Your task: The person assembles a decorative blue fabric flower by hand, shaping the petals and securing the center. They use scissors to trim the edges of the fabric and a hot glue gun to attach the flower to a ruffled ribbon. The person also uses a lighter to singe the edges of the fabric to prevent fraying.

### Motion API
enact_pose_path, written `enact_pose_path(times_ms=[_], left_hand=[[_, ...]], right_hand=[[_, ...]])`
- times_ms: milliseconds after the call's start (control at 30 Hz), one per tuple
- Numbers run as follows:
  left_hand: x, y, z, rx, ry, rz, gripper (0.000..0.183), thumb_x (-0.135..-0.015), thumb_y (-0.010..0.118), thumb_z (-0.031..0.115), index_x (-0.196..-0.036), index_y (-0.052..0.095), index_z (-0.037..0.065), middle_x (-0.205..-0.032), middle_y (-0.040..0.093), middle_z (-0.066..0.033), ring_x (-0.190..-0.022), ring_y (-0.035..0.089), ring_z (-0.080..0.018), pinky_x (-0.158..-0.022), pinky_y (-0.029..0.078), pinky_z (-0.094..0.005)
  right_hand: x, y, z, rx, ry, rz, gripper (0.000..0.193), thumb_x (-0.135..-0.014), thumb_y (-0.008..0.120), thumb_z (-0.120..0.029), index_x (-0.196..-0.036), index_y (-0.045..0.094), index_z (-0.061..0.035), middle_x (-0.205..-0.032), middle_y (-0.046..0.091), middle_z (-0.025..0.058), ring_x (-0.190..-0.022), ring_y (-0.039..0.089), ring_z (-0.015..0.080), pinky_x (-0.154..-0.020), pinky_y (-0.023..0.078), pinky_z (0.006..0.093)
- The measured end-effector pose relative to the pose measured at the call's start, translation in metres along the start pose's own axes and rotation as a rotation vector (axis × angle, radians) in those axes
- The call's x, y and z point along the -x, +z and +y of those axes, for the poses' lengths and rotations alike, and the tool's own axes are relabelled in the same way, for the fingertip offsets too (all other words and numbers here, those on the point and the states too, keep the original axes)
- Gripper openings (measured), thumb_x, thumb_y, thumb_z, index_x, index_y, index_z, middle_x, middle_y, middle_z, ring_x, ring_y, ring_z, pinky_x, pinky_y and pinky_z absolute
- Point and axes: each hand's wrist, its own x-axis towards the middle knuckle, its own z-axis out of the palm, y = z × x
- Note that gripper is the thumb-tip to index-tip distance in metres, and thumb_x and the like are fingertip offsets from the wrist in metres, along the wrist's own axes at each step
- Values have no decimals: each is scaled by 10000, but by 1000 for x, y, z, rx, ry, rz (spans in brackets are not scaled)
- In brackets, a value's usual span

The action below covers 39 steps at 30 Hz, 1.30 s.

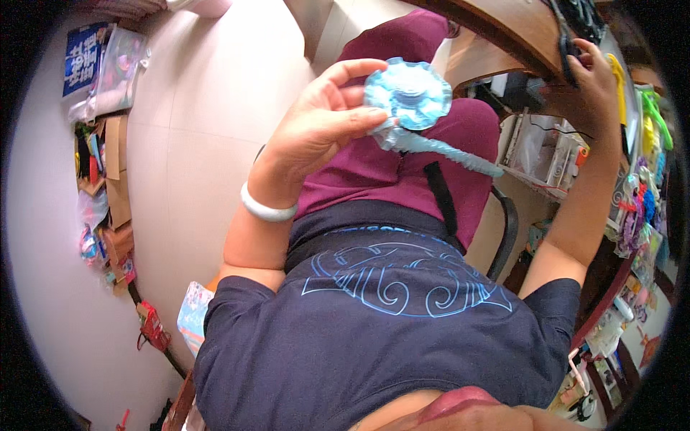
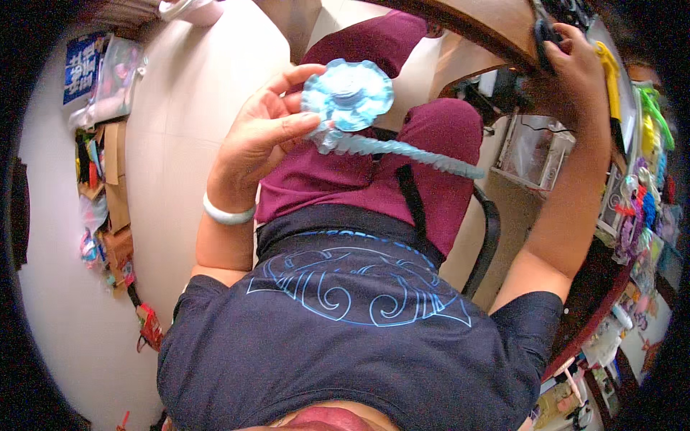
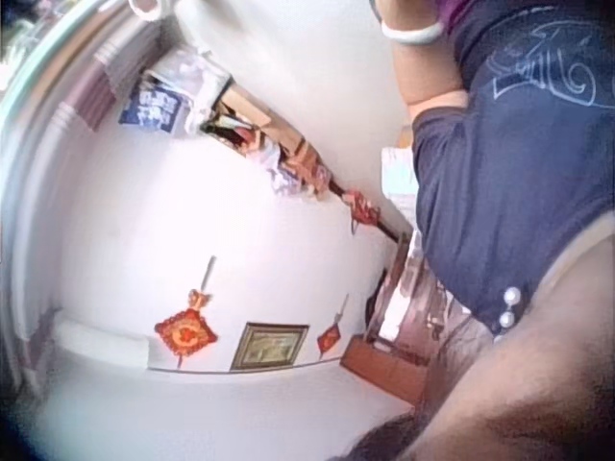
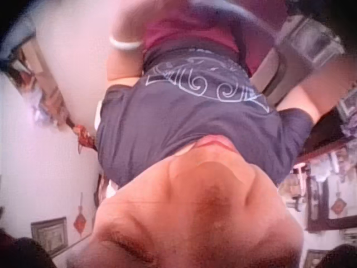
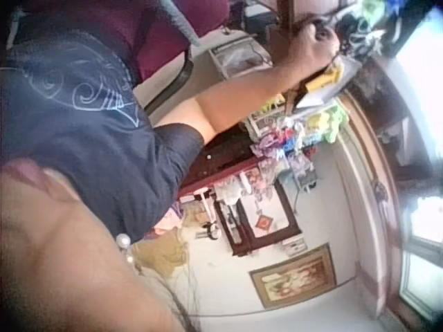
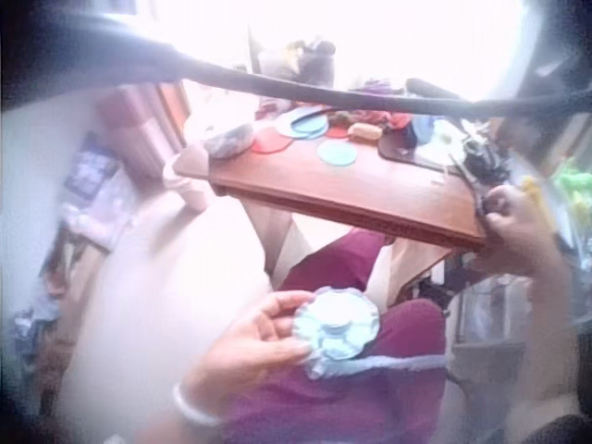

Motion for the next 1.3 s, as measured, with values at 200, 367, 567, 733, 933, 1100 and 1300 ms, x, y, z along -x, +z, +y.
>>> enact_pose_path(times_ms=[200, 367, 567, 733, 933, 1100, 1300], left_hand=[[3, -8, -7, 68, 31, -54, 586, -782, 626, -23, -1302, 357, -12, -1075, 596, -157, -963, 612, -216, -868, 489, -314], [-3, -13, -6, -13, 43, -86, 589, -776, 628, -24, -1300, 360, -22, -1101, 588, -168, -976, 606, -215, -871, 489, -318], [-2, -10, -3, -136, 3, -112, 590, -767, 642, -15, -1294, 378, -33, -1122, 582, -159, -1006, 593, -203, -866, 496, -309], [-4, -9, -3, -183, -41, -125, 603, -764, 652, -6, -1301, 378, -33, -1130, 580, -152, -1019, 586, -196, -873, 491, -298], [-4, -14, -7, -220, -54, -136, 602, -776, 643, -6, -1311, 368, -32, -1145, 573, -149, -1035, 580, -196, -892, 482, -300], [-6, -12, -8, -234, -62, -164, 595, -780, 641, -7, -1310, 370, -30, -1153, 569, -143, -1039, 576, -190, -897, 478, -297], [-6, -13, -10, -303, -83, -184, 577, -784, 637, -10, -1301, 381, -33, -1160, 566, -139, -1061, 564, -185, -905, 472, -292]], right_hand=[[26, -34, 7, -588, 51, -183, 420, -897, 531, -200, -1251, 474, 18, -954, 603, 82, -778, 566, 129, -685, 452, 216], [121, 7, -54, -1131, 100, -192, 678, -736, 642, -382, -1247, 469, 29, -894, 594, 87, -681, 526, 94, -571, 404, 191], [161, 43, -93, -1152, 220, -1012, 1008, -477, 830, -532, -1227, 461, 32, -940, 531, 27, -698, 491, 63, -574, 374, 179], [158, 48, -99, -1149, 166, -1099, 1029, -468, 840, -533, -1229, 431, 25, -942, 496, 3, -761, 454, 65, -646, 378, 186], [157, 43, -96, -1105, 258, -1159, 988, -461, 837, -557, -1186, 473, 6, -805, 493, -12, -694, 462, 54, -577, 374, 176], [161, 42, -98, -1098, 226, -1132, 913, -515, 832, -529, -1163, 487, 14, -771, 491, -23, -673, 463, 51, -576, 375, 183], [160, 45, -93, -1078, 171, -1154, 729, -620, 823, -348, -1154, 490, 20, -764, 495, -19, -671, 470, 54, -586, 386, 191]])
